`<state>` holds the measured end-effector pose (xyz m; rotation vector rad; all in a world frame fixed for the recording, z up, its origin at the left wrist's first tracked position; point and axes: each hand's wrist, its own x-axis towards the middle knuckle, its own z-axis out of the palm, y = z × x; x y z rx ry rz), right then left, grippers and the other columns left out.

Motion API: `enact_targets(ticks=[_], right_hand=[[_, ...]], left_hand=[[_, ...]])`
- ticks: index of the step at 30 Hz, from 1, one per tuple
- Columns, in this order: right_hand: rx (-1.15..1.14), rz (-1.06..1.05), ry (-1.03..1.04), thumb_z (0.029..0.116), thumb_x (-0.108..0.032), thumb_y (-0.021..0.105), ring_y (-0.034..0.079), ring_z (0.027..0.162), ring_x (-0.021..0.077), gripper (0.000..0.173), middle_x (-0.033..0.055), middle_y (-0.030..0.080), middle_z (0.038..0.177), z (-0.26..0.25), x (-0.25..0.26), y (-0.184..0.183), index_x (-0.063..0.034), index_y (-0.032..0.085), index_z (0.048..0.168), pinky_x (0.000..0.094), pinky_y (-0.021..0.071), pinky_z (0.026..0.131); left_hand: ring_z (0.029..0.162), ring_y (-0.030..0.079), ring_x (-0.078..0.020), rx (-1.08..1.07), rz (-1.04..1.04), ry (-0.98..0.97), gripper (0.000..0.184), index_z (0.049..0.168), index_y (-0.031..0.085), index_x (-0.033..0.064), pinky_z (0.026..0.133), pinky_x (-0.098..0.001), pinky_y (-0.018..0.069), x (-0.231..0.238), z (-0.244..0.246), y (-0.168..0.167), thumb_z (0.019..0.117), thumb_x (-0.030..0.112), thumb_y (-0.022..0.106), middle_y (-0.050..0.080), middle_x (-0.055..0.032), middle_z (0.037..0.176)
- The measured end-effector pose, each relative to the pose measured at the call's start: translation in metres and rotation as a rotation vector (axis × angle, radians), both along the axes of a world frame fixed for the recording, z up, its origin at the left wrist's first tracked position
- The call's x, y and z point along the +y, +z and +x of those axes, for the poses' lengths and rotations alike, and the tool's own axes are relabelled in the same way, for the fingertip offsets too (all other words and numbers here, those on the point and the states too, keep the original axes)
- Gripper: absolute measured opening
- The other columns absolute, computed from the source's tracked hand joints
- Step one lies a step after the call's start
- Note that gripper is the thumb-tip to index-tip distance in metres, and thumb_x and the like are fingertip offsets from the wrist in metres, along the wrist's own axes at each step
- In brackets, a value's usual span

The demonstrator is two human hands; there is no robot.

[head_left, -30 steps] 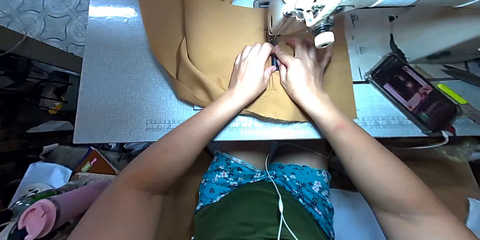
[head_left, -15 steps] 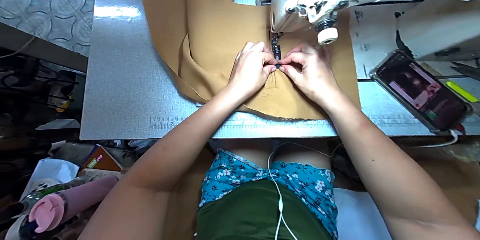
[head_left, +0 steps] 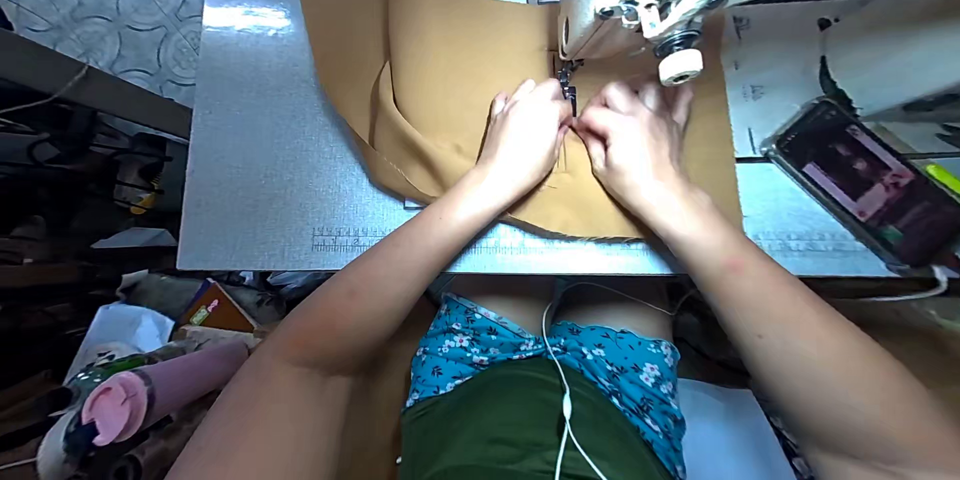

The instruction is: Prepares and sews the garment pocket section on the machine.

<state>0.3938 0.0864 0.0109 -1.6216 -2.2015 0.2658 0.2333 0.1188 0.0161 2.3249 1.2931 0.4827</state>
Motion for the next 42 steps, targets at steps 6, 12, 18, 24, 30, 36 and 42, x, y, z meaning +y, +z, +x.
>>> enact_targets(ticks=[6,12,18,24,30,36,42], right_hand=[[-0.259,0.063,-0.048,0.1003,0.005,0.048,0.058,0.123,0.0454,0.038,0.0198,0.066,0.119,-0.013,-0.032,-0.005,-0.0057,0.069,0.13,0.0827,0.0197,0.106],[-0.261,0.083,-0.077,0.1012,0.004,0.048,0.061,0.117,0.0453,0.033,0.0211,0.065,0.118,-0.02,-0.029,-0.006,-0.0009,0.069,0.126,0.0761,0.0337,0.1],[-0.292,0.069,-0.087,0.1004,0.005,0.047,0.062,0.113,0.0443,0.036,0.0219,0.064,0.122,-0.02,-0.025,-0.007,-0.0001,0.067,0.13,0.0613,0.0488,0.088],[-0.311,0.027,-0.123,0.1005,0.006,0.046,0.062,0.113,0.0438,0.038,0.0228,0.063,0.124,-0.023,-0.017,-0.006,0.0005,0.064,0.134,0.0556,0.0515,0.083],[-0.298,-0.049,-0.141,0.1021,0.005,0.044,0.058,0.123,0.0439,0.042,0.0208,0.061,0.135,-0.025,-0.005,-0.002,-0.0019,0.06,0.14,0.0564,0.0508,0.088],[-0.26,-0.106,-0.162,0.1034,0.002,0.043,0.054,0.13,0.045,0.044,0.0197,0.058,0.142,-0.022,0.007,0.003,-0.0065,0.06,0.143,0.0596,0.047,0.096],[-0.11,0.138,-0.012,0.0993,0.002,0.052,0.063,0.125,0.038,0.033,0.0159,0.069,0.128,-0.013,-0.033,-0.016,-0.0045,0.071,0.126,0.0667,0.0455,0.098]], left_hand=[[0.127,0.058,-0.0353,-0.035,0.079,-0.114,0.031,0.118,0.075,0.0039,0.109,-0.0729,0.0289,-0.016,-0.017,-0.016,0.0982,0.025,0.066,0.068,-0.0122,0.126],[0.125,0.056,-0.0365,-0.044,0.111,-0.119,0.029,0.115,0.077,0.0067,0.108,-0.068,0.0319,-0.006,-0.018,-0.016,0.0954,0.027,0.069,0.064,-0.0144,0.129],[0.121,0.057,-0.0374,-0.041,0.12,-0.116,0.03,0.116,0.078,0.0077,0.106,-0.0669,0.0339,-0.001,-0.018,-0.017,0.0955,0.028,0.069,0.064,-0.0146,0.125],[0.121,0.058,-0.0377,-0.034,0.149,-0.107,0.031,0.118,0.077,0.0074,0.107,-0.0683,0.0331,0.006,-0.017,-0.019,0.0962,0.029,0.068,0.067,-0.014,0.122],[0.121,0.06,-0.0387,-0.024,0.129,-0.077,0.027,0.105,0.068,0.0,0.105,-0.0681,0.0353,0.018,-0.013,-0.016,0.0936,0.024,0.071,0.067,-0.0172,0.118],[0.116,0.062,-0.0411,0.012,0.212,-0.11,0.026,0.102,0.074,0.0004,0.106,-0.0745,0.0303,0.022,-0.013,-0.015,0.0968,0.025,0.068,0.068,-0.0178,0.115],[0.107,0.068,-0.0365,-0.107,0.298,-0.198,0.016,0.095,0.077,0.0036,0.099,-0.0706,0.0406,-0.011,-0.025,-0.026,0.0969,0.015,0.066,0.072,-0.015,0.106]])
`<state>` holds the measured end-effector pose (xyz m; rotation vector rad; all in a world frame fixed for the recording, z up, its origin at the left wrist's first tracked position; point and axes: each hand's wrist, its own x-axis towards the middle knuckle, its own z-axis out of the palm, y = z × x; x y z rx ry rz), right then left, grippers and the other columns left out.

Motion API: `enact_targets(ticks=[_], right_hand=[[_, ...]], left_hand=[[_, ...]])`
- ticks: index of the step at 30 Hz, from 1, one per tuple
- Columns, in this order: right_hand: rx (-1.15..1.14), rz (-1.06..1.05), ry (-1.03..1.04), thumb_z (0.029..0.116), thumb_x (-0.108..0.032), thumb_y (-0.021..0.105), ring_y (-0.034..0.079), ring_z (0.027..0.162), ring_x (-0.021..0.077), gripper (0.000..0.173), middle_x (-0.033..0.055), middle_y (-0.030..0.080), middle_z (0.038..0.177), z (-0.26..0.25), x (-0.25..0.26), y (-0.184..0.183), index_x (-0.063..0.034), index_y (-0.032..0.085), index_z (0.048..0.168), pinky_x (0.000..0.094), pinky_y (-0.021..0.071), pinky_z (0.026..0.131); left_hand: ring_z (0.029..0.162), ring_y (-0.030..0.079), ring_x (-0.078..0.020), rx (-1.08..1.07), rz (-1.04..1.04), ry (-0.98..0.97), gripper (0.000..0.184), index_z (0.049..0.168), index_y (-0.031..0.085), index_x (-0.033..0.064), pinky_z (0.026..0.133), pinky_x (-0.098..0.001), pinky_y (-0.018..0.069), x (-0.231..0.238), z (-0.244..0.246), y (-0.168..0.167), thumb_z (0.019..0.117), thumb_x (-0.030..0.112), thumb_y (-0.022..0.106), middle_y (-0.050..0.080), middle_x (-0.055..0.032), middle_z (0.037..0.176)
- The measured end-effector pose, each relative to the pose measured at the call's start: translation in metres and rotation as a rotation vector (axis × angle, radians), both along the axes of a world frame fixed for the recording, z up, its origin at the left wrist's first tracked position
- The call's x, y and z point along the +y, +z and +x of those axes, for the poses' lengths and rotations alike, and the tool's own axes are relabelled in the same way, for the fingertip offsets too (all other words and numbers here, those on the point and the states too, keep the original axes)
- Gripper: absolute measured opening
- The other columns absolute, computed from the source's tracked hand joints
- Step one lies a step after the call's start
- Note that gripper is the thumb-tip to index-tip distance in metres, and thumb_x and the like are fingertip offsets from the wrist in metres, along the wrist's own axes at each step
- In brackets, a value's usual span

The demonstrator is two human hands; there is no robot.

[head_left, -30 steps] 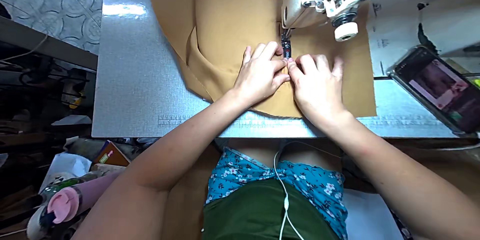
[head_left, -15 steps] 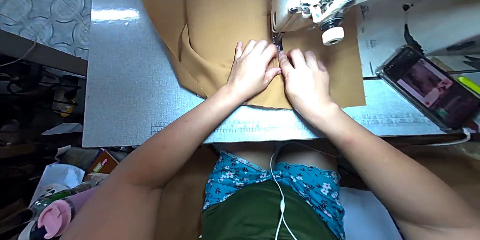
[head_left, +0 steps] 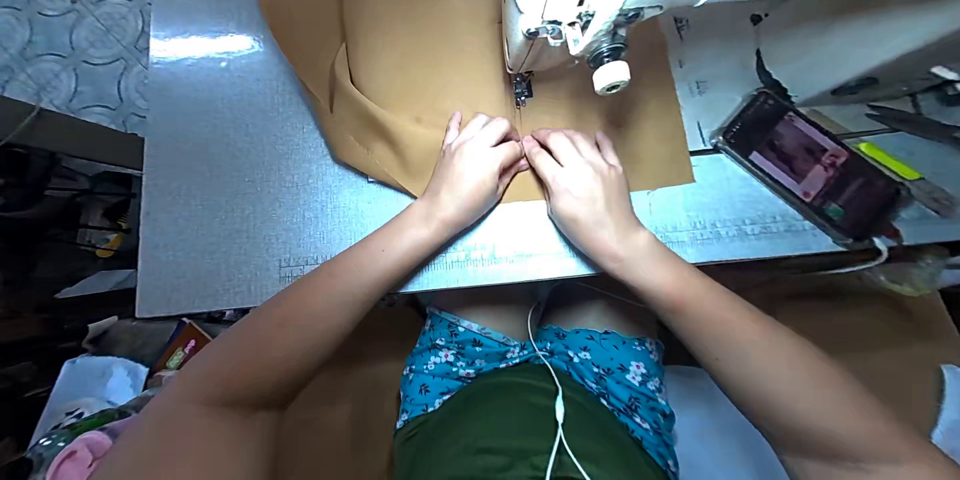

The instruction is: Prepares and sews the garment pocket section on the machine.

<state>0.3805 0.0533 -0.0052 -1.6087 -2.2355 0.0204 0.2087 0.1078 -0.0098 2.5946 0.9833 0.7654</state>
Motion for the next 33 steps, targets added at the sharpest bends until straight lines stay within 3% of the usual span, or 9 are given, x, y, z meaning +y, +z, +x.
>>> enact_targets(ticks=[3,5,9,13,16,18,22,24,33], right_hand=[[-0.018,0.039,-0.006,0.0993,0.002,0.051,0.064,0.124,0.0341,0.034,0.0125,0.07,0.13,0.0,-0.003,-0.006,-0.005,0.072,0.124,0.0537,0.0537,0.088],[-0.024,0.019,-0.014,0.0984,0.004,0.05,0.064,0.124,0.0351,0.035,0.0132,0.07,0.131,-0.001,0.004,-0.002,-0.0041,0.072,0.125,0.0505,0.0557,0.085],[-0.016,-0.109,-0.02,0.0997,0.005,0.047,0.059,0.131,0.0378,0.04,0.0135,0.065,0.139,-0.001,0.02,0.005,-0.0034,0.067,0.133,0.0547,0.0534,0.093],[-0.029,-0.082,-0.001,0.0986,0.006,0.047,0.058,0.133,0.0363,0.041,0.0152,0.063,0.142,0.002,0.032,0.002,-0.0013,0.066,0.134,0.055,0.0508,0.099],[-0.025,-0.08,0.005,0.0984,0.006,0.046,0.055,0.137,0.0358,0.042,0.0145,0.059,0.147,0.004,0.034,-0.002,-0.0012,0.065,0.136,0.0559,0.0484,0.102],[-0.01,-0.074,-0.001,0.0984,0.006,0.045,0.054,0.139,0.0353,0.043,0.0129,0.059,0.148,0.004,0.035,-0.003,-0.002,0.065,0.136,0.0561,0.0474,0.103],[0.012,-0.046,-0.022,0.0983,0.006,0.047,0.055,0.138,0.0341,0.043,0.0107,0.06,0.147,0.005,0.034,-0.006,-0.004,0.066,0.136,0.0563,0.0468,0.104],[0.026,-0.043,-0.036,0.0989,0.005,0.047,0.055,0.138,0.0336,0.043,0.0099,0.061,0.147,0.004,0.034,-0.007,-0.0053,0.066,0.135,0.0571,0.0461,0.105],[0.07,-0.086,-0.059,0.0993,0.005,0.046,0.053,0.14,0.0323,0.044,0.0082,0.059,0.148,0.004,0.034,-0.006,-0.0074,0.066,0.137,0.0594,0.043,0.107]], left_hand=[[0.113,0.068,-0.0355,-0.02,-0.01,-0.007,0.019,0.1,0.079,0.0038,0.101,-0.0689,0.0418,-0.001,-0.003,-0.004,0.0973,0.017,0.066,0.073,-0.0139,0.112],[0.115,0.067,-0.0359,-0.01,-0.034,0.012,0.02,0.102,0.079,0.0037,0.101,-0.0693,0.0407,0.004,-0.002,-0.003,0.0972,0.018,0.066,0.073,-0.0136,0.114],[0.116,0.066,-0.0367,0.017,-0.09,0.036,0.021,0.105,0.079,0.0036,0.102,-0.07,0.0395,0.019,0.001,0.001,0.0965,0.019,0.068,0.073,-0.0138,0.117],[0.115,0.064,-0.0366,0.0,-0.142,0.044,0.021,0.106,0.078,0.0019,0.106,-0.0691,0.0366,0.034,0.003,0.005,0.0958,0.018,0.069,0.07,-0.0164,0.116],[0.114,0.063,-0.0378,-0.008,-0.164,0.057,0.021,0.1,0.071,-0.002,0.105,-0.0658,0.0381,0.042,0.004,0.004,0.0936,0.018,0.073,0.067,-0.0198,0.115],[0.119,0.062,-0.0374,-0.006,-0.18,0.079,0.026,0.1,0.069,-0.0019,0.108,-0.0639,0.0372,0.046,0.004,0.004,0.0925,0.022,0.074,0.067,-0.0196,0.118],[0.14,0.048,-0.0379,0.079,-0.26,0.184,0.051,0.125,0.064,-0.001,0.117,-0.0642,0.0272,0.049,0.004,0.01,0.0915,0.035,0.075,0.058,-0.019,0.142],[0.146,0.043,-0.0361,0.125,-0.27,0.2,0.058,0.136,0.061,0.0022,0.118,-0.0671,0.0218,0.048,0.004,0.01,0.0936,0.04,0.071,0.055,-0.0159,0.148],[0.154,0.03,-0.0331,0.232,-0.294,0.207,0.068,0.152,0.048,0.0051,0.118,-0.0722,0.0112,0.043,0.006,0.014,0.098,0.043,0.064,0.042,-0.0112,0.161]])
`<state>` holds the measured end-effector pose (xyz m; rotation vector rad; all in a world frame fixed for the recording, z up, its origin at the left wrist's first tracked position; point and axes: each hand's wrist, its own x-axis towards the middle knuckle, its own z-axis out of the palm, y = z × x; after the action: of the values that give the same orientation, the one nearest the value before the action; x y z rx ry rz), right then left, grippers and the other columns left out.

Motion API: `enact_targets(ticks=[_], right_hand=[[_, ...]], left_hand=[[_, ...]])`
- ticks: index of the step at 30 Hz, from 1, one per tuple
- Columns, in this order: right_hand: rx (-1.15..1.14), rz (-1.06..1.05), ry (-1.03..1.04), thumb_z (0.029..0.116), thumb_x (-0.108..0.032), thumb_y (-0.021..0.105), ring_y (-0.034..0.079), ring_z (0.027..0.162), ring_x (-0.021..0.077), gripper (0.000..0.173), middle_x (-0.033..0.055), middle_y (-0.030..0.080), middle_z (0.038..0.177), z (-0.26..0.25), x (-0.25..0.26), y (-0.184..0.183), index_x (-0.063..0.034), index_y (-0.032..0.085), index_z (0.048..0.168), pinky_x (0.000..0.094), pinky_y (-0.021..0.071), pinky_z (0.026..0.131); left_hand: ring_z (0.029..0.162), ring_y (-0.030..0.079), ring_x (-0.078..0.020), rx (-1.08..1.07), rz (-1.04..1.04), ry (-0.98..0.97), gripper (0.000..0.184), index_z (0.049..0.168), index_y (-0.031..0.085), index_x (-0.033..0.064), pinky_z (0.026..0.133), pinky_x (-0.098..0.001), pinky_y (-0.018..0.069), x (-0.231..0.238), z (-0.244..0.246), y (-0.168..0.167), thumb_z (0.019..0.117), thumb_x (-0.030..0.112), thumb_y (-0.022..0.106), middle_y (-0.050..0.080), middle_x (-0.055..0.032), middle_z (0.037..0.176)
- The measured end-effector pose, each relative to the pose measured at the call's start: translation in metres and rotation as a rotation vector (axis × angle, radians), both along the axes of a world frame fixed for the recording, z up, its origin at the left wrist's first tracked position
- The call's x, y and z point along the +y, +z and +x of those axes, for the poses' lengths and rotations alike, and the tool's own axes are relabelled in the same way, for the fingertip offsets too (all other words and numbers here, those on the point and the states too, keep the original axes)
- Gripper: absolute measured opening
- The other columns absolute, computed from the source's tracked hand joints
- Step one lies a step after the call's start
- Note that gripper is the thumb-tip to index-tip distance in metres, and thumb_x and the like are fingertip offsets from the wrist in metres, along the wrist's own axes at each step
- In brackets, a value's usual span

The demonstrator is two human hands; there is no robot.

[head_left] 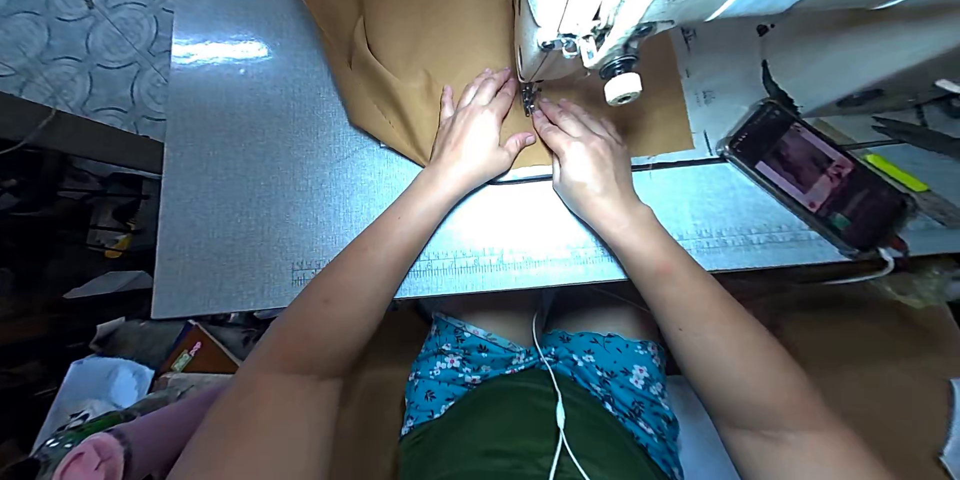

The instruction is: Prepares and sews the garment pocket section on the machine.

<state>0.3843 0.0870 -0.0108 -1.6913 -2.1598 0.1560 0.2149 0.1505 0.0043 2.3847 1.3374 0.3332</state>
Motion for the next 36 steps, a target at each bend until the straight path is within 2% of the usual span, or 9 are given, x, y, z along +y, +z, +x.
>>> enact_targets(ticks=[10,14,16,18,21,26,30,33,36], right_hand=[[0.005,-0.041,-0.015,0.0997,0.006,0.046,0.051,0.142,0.0321,0.047,0.0066,0.057,0.151,0.0,0.001,0.003,-0.009,0.064,0.14,0.0654,0.0382,0.109],[0.036,-0.059,0.022,0.0985,0.008,0.045,0.05,0.143,0.0335,0.049,0.0086,0.056,0.152,0.004,0.002,0.003,-0.0079,0.063,0.141,0.0668,0.0367,0.11],[0.081,-0.071,0.065,0.0976,0.007,0.045,0.05,0.143,0.0343,0.049,0.0095,0.057,0.151,0.014,0.006,0.002,-0.0091,0.064,0.14,0.0666,0.0351,0.112],[0.105,-0.103,0.043,0.0994,-0.001,0.044,0.048,0.144,0.036,0.045,0.0106,0.059,0.148,0.024,0.012,0.01,-0.0105,0.068,0.136,0.0699,0.0275,0.115],[0.111,0.036,-0.067,0.104,-0.019,0.047,0.059,0.128,0.0436,0.034,0.0194,0.07,0.127,0.018,0.01,0.023,-0.0051,0.075,0.119,0.0725,0.0312,0.109],[0.005,-0.068,-0.025,0.1043,-0.024,0.056,0.059,0.129,0.04,0.03,0.0146,0.068,0.133,0.004,-0.007,0.023,-0.0076,0.074,0.122,0.0778,0.0271,0.107],[-0.056,-0.04,-0.025,0.105,-0.023,0.054,0.06,0.129,0.0377,0.029,0.0113,0.066,0.137,0.015,-0.018,0.013,-0.0129,0.073,0.125,0.0787,0.0288,0.105],[-0.027,-0.099,0.0,0.1059,-0.023,0.053,0.056,0.134,0.039,0.031,0.0105,0.064,0.141,0.023,-0.022,0.019,-0.0146,0.072,0.129,0.0808,0.0236,0.107],[0.032,-0.113,-0.078,0.1061,-0.026,0.052,0.055,0.133,0.0433,0.033,0.0168,0.065,0.137,0.048,-0.036,0.039,-0.0084,0.073,0.125,0.0811,0.023,0.108]], left_hand=[[0.158,0.019,-0.0306,0.05,-0.09,0.042,0.077,0.158,0.037,0.0065,0.121,-0.0688,0.0062,0.004,0.006,0.006,0.0986,0.047,0.063,0.029,-0.0106,0.168],[0.15,0.037,-0.0353,-0.145,0.008,0.192,0.063,0.151,0.05,0.0046,0.122,-0.0551,0.027,0.033,-0.033,0.027,0.0988,0.037,0.066,0.041,-0.0199,0.16],[0.15,0.031,-0.0455,0.126,-0.002,0.337,0.066,0.156,0.04,0.0021,0.118,-0.0657,0.0251,0.023,-0.064,0.043,0.1046,0.04,0.056,0.035,-0.0264,0.161],[0.128,0.051,-0.0569,0.486,-0.087,0.375,0.068,0.139,0.051,-0.0142,0.101,-0.072,0.0408,-0.03,-0.061,0.059,0.1062,0.045,0.051,0.053,-0.0398,0.135],[0.078,0.07,-0.0425,0.531,-0.067,0.317,0.057,0.092,0.072,-0.001,0.063,-0.059,0.0516,-0.098,-0.044,0.085,0.1012,0.053,0.057,0.069,-0.0219,0.079],[0.144,0.042,-0.0461,0.438,-0.186,0.263,0.065,0.154,0.047,0.0088,0.106,-0.0665,0.0395,-0.065,-0.054,0.06,0.1011,0.044,0.062,0.039,-0.0217,0.161],[0.146,0.04,-0.0415,0.489,-0.245,0.236,0.061,0.152,0.052,0.0175,0.106,-0.0739,0.0317,-0.043,-0.07,0.061,0.0972,0.038,0.07,0.041,-0.013,0.162],[0.141,0.045,-0.0458,0.358,0.043,0.178,0.043,0.125,0.071,0.0044,0.11,-0.0786,0.0243,-0.053,-0.04,0.056,0.0988,0.038,0.066,0.06,-0.0211,0.142],[0.154,0.024,-0.0458,0.14,0.06,0.081,0.071,0.151,0.053,0.0144,0.112,-0.0818,0.0119,-0.065,0.013,0.039,0.0952,0.058,0.06,0.038,-0.0185,0.162]])
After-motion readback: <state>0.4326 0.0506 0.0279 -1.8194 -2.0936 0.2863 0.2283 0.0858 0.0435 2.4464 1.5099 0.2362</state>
